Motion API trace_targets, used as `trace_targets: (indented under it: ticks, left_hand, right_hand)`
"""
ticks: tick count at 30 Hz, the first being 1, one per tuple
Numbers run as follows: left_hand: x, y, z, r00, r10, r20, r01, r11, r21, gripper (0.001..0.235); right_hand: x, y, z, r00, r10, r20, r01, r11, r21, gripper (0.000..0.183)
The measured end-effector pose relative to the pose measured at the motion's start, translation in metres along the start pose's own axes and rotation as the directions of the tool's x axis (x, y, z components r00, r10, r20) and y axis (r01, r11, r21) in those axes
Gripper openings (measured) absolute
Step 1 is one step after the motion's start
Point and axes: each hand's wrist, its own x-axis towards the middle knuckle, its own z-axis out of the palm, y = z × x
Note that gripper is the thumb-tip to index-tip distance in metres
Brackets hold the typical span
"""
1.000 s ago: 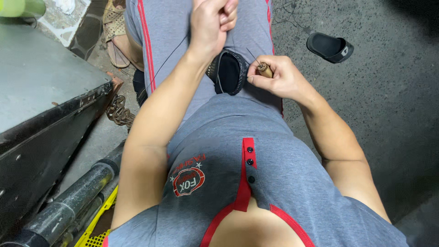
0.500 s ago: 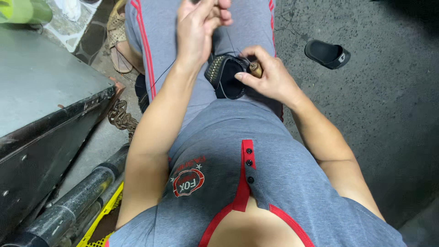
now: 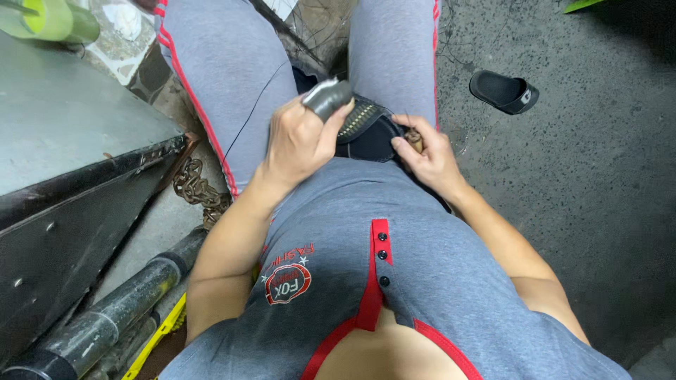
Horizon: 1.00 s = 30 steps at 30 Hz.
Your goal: The person sits on the floor and sews a black sandal using a needle and thread. They repeatedly push the needle through the sandal strap and pull the thread to secure the stitching.
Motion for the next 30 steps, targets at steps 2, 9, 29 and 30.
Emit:
trace_targets:
  ticks: [2, 9, 29, 30]
  left_hand:
    - [0.001, 0.007, -0.008, 0.999, 0.020, -0.049, -0.019, 0.999, 0.028, 0.008]
    - [-0.029, 0.001, -0.043, 1.000, -0.010, 0.005, 0.008, 0.959, 0.282, 0.024]
    - [-0.043, -0.010, -0.011, 0.915, -0.052, 0.399, 0.069, 0.997, -0.029, 0.026]
    - [-0.036, -0.014, 0.012, 0.885, 0.000, 0.466, 0.093, 0.980, -0.178, 0.017]
  right_hand:
    - [0.001, 0.012, 0.012, 0.998, -0.015, -0.057, 0.020, 0.996, 0.082, 0.034]
    - [0.016, 0.003, 0.023, 0.992, 0.113, 0.054, -0.111, 0.993, -0.031, 0.038]
    - [0.033, -0.046, -0.027, 0.922, 0.102, 0.374, -0.280, 0.844, 0.458, 0.004]
    - [0.035, -0.057, -0.025, 0.940, 0.084, 0.331, -0.241, 0.851, 0.468, 0.003]
